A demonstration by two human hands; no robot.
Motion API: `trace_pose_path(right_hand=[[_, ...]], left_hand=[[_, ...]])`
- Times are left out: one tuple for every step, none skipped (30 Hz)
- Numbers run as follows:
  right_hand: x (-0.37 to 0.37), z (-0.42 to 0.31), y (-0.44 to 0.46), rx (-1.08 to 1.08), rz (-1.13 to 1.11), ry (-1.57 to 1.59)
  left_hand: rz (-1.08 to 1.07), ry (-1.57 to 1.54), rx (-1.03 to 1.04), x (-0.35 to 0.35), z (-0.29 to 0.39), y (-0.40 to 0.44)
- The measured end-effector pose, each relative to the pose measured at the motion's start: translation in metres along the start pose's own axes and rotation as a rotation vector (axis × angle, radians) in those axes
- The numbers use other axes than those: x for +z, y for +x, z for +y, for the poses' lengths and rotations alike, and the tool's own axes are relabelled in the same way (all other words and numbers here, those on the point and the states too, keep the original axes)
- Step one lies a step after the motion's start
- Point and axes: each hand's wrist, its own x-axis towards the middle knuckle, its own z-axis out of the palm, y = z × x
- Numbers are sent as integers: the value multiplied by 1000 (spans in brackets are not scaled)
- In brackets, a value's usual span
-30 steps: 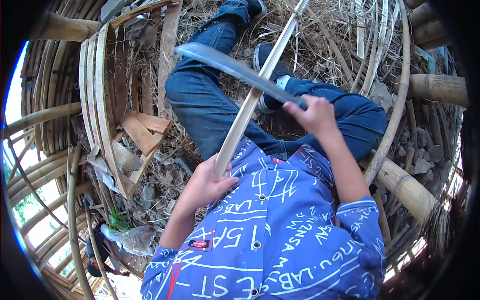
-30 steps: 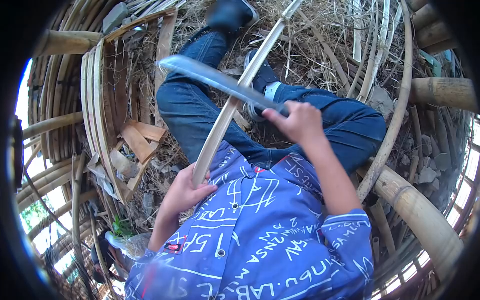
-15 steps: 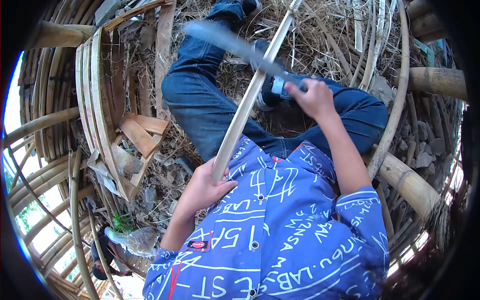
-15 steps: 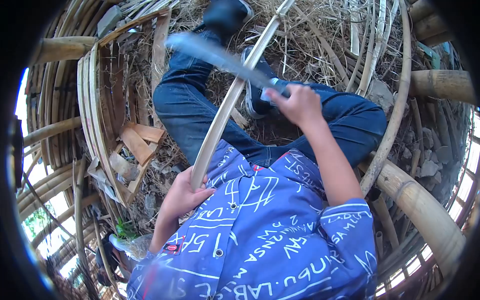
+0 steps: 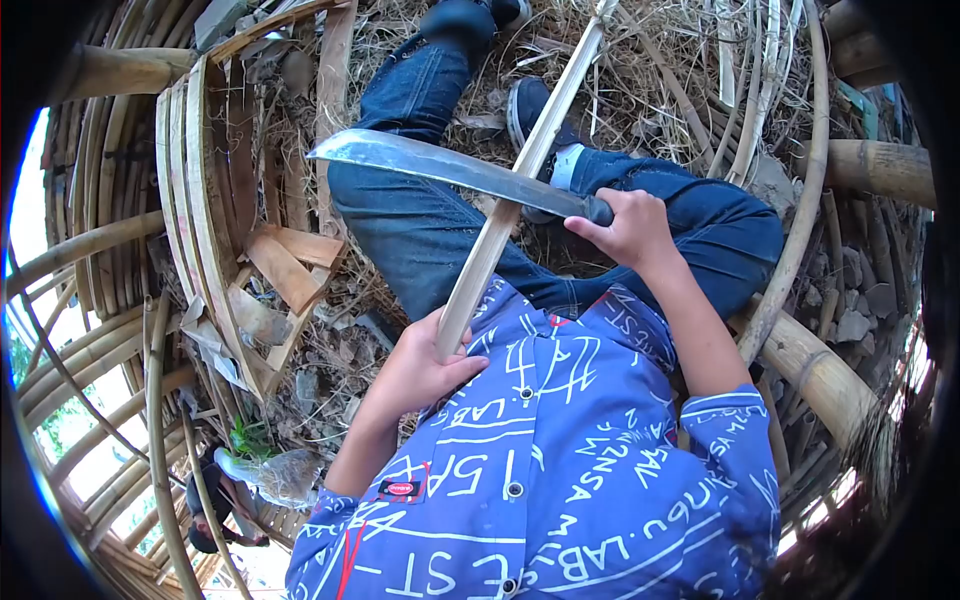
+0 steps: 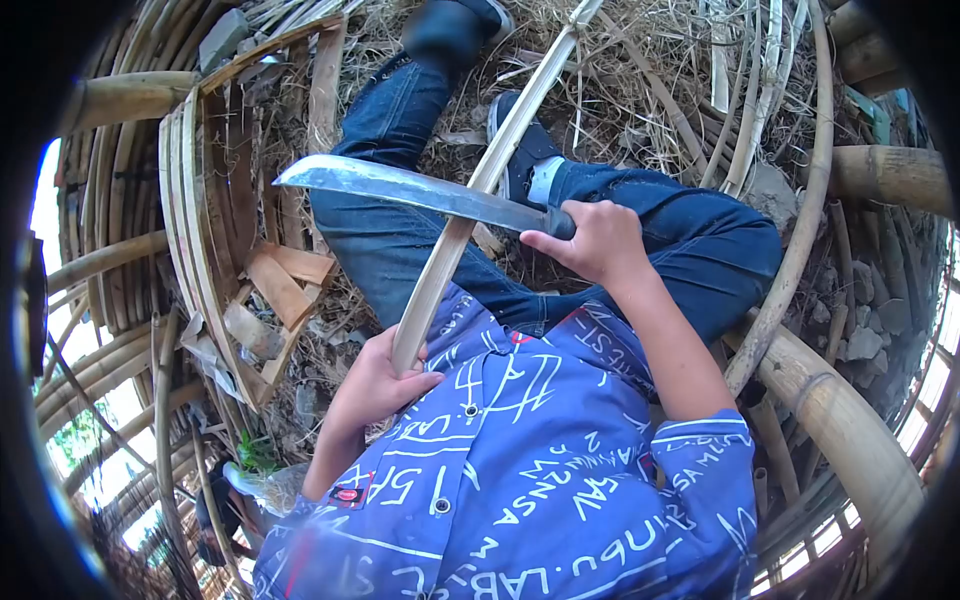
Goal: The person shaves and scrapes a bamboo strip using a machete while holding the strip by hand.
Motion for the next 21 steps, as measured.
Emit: trace_pose_path(right_hand=[[2, 3, 4, 0, 6, -2], [2, 7, 6, 32, 45, -16], [0, 11, 9, 67, 84, -34], [-4, 21, 14, 136, 108, 50], [-6, 35, 18, 184, 59, 106], [-6, 41, 19, 161, 75, 51], [-5, 43, 21, 136, 95, 0], [-5, 43, 21, 132, 97, 2], [-8, 38, 19, 140, 103, 0], [-11, 33, 16, 151, 107, -5], [-11, 28, 12, 155, 107, -7], [-10, 21, 8, 142, 101, 24], [-7, 15, 4, 126, 94, 57], [-1, 10, 0, 60, 91, 22], [3, 2, -5, 1, 85, -11], [3, -3, -7, -40, 68, -2], [1, -6, -7, -78, 52, 5], [1, 0, -2, -66, 81, -19], [0, 11, 7, -52, 103, -44], [0, 23, 20, 56, 146, -12], [-2, 45, 35, 175, 27, 71]], left_hand=[[-10, -17, -4, -1, 1, 1], [-14, -15, 4, -5, 2, 0], [-19, -38, 31, -10, 1, -3], [-24, -65, 55, -12, 0, -4], [-29, -71, 59, -8, -1, -3], [-40, -97, 56, -4, -1, -1], [-47, -117, 55, -3, -2, 1], [-35, -149, 14, -2, -6, 4], [-36, -142, 16, -6, -5, 4], [-61, -164, 3, -10, -4, 3], [-85, -189, -12, -12, -3, 2], [-61, -220, -17, -10, 11, 1], [-59, -222, -22, -6, 10, 2], [-40, -161, 9, -4, 7, 4], [-21, -98, 39, -3, 4, 5], [-22, -89, 29, -4, -4, 5], [-22, -84, 28, -6, -3, 2], [-34, -66, 28, -8, -1, -3], [-49, -53, 24, -8, 0, -9], [-49, -89, -1, -9, -2, -14], [-49, -90, 3, -7, -1, -11]])
